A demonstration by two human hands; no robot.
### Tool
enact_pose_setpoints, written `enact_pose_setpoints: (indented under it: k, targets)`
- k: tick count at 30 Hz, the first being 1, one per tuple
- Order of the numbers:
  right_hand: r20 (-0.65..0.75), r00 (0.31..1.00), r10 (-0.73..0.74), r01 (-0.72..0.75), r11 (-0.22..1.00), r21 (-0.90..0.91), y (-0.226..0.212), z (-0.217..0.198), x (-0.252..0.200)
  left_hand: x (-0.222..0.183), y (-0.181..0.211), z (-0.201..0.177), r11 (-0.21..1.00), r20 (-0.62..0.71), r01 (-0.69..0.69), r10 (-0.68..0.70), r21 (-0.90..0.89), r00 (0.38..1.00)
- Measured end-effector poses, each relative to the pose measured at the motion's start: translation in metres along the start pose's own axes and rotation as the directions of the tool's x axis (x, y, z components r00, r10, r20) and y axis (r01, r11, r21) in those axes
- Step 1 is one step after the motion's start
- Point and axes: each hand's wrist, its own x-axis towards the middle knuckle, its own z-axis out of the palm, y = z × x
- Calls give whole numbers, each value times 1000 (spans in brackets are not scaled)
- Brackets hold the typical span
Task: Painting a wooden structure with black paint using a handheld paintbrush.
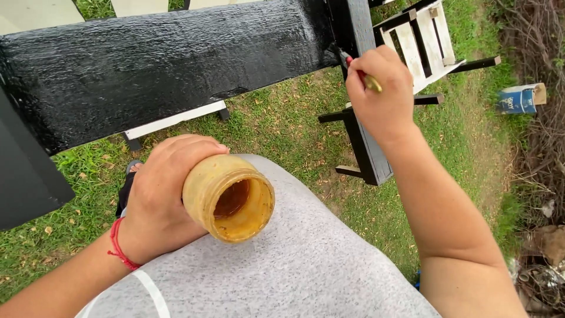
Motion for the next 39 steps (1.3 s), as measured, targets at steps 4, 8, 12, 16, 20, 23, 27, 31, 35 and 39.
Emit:
enact_pose_setpoints:
  k: [4,8,12,16,20,23,27,31,35,39]
  targets:
    - [-14,995,96,-90,968,235,-22,7,-11,-1,-3,-4,1000,12,-1,1,-15,1000]
    - [25,945,327,-302,837,457,-42,-9,-7,1,-2,-9,999,43,3,-2,-36,999]
    - [-17,912,409,-341,781,523,-62,-18,19,0,-2,-11,1000,48,-2,3,-27,999]
    - [209,806,553,-468,381,797,-86,10,44,0,-1,-10,999,49,-12,14,-41,999]
    - [117,943,311,-332,901,279,-89,11,46,-1,-3,-14,999,37,-9,11,-42,999]
    - [152,949,275,-306,919,249,-83,4,44,-3,-4,-16,999,21,-16,17,-42,1000]
    - [122,974,193,-215,955,204,-61,-1,41,-3,-4,-17,999,2,-29,30,-32,1000]
    - [135,961,239,-257,957,135,-47,-24,35,-5,-3,-19,999,7,-23,23,-39,1000]
    - [-10,1000,-9,9,999,31,-37,-42,20,-2,-6,-20,997,15,-37,38,-66,999]
    - [226,903,364,-394,913,104,-62,-9,28,0,-5,-18,997,25,-45,47,-69,999]
